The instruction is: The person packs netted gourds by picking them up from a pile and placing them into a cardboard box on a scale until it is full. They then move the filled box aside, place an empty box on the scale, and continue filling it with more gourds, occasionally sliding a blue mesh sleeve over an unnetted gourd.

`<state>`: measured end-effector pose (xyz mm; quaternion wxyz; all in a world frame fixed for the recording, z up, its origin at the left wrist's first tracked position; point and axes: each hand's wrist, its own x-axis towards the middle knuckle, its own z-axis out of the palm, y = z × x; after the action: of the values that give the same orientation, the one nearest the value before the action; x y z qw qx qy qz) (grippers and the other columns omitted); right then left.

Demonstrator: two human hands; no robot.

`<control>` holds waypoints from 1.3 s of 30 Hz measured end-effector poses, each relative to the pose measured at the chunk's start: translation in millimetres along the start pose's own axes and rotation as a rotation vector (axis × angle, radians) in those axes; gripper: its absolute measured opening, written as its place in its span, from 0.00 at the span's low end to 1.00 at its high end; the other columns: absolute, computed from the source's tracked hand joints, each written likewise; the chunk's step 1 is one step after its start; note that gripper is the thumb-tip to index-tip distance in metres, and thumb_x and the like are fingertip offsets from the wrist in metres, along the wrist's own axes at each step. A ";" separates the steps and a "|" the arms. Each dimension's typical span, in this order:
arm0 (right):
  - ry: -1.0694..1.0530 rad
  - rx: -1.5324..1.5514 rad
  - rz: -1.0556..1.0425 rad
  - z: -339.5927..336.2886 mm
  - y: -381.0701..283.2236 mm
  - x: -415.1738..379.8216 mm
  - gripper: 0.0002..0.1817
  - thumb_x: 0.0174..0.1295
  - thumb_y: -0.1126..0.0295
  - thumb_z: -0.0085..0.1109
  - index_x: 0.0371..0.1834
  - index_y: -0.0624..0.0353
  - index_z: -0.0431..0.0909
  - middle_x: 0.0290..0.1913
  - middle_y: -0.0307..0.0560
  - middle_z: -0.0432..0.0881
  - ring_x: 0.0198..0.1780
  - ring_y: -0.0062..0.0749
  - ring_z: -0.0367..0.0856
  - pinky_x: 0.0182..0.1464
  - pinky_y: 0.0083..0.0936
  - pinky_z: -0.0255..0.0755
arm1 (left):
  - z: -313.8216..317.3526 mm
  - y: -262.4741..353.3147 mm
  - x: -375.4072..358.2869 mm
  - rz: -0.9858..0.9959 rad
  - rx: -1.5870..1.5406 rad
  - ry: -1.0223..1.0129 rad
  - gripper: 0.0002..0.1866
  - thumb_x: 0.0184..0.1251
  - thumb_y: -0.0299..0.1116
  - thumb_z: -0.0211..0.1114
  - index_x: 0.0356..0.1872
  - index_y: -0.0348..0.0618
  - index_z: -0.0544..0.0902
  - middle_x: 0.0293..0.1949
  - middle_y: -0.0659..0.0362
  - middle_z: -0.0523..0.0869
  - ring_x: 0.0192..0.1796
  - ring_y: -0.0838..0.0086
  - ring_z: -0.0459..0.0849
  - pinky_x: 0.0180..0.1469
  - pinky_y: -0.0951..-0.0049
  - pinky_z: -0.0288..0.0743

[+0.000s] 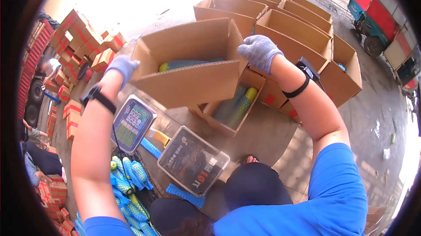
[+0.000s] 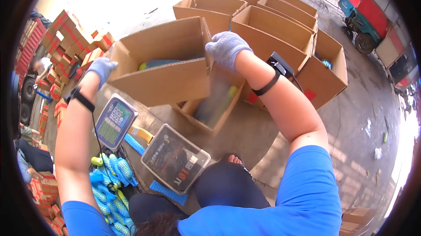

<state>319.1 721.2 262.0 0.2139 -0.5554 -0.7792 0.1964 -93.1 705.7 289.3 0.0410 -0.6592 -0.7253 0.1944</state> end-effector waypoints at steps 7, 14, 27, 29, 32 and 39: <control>0.114 0.490 0.237 42.5 62.0 30.8 0.18 0.64 0.57 0.56 0.35 0.64 0.84 0.31 0.51 0.86 0.33 0.38 0.86 0.41 0.33 0.79 | 21.1 83.8 161.7 -0.031 -0.875 0.483 0.26 0.71 0.45 0.58 0.61 0.34 0.77 0.61 0.43 0.81 0.64 0.49 0.79 0.64 0.57 0.72; 0.132 0.678 0.354 69.6 61.5 44.7 0.26 0.70 0.47 0.55 0.37 0.64 0.81 0.27 0.48 0.82 0.26 0.35 0.80 0.35 0.30 0.75 | 48.0 151.3 62.4 -0.095 -2.228 -0.212 0.40 0.74 0.62 0.50 0.76 0.43 0.59 0.78 0.48 0.56 0.75 0.49 0.63 0.72 0.43 0.57; -0.116 1.374 0.346 117.5 35.9 -123.2 0.13 0.71 0.60 0.58 0.51 0.55 0.78 0.43 0.45 0.83 0.44 0.36 0.85 0.49 0.32 0.80 | -2.9 -57.7 -442.3 0.114 -2.016 0.610 0.30 0.79 0.40 0.52 0.74 0.32 0.60 0.58 0.50 0.80 0.56 0.69 0.80 0.62 0.67 0.76; -0.200 1.387 0.297 127.9 28.6 -135.2 0.14 0.72 0.59 0.57 0.53 0.55 0.78 0.46 0.45 0.84 0.46 0.36 0.84 0.51 0.33 0.79 | 0.7 -77.2 -552.1 -0.060 -1.878 0.772 0.31 0.80 0.39 0.50 0.75 0.31 0.58 0.61 0.50 0.79 0.59 0.69 0.80 0.65 0.69 0.75; -0.358 1.434 0.256 136.4 14.2 -141.1 0.16 0.72 0.58 0.57 0.56 0.54 0.79 0.50 0.45 0.84 0.49 0.37 0.83 0.55 0.35 0.77 | 34.7 -87.0 -717.5 -0.434 -1.744 1.025 0.28 0.80 0.40 0.51 0.73 0.33 0.62 0.57 0.51 0.83 0.55 0.66 0.84 0.62 0.65 0.79; -0.703 1.348 0.111 149.9 -57.7 -119.8 0.22 0.77 0.64 0.46 0.71 0.56 0.67 0.68 0.49 0.72 0.68 0.38 0.71 0.72 0.37 0.65 | 223.3 41.9 -1035.0 -1.557 -1.963 1.089 0.26 0.71 0.50 0.62 0.62 0.46 0.77 0.52 0.55 0.86 0.51 0.66 0.85 0.50 0.63 0.80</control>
<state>226.3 579.5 155.0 0.2357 -0.2479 -0.4837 0.8056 7.9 -349.1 273.2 -0.0640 0.1659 -0.6361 -0.7508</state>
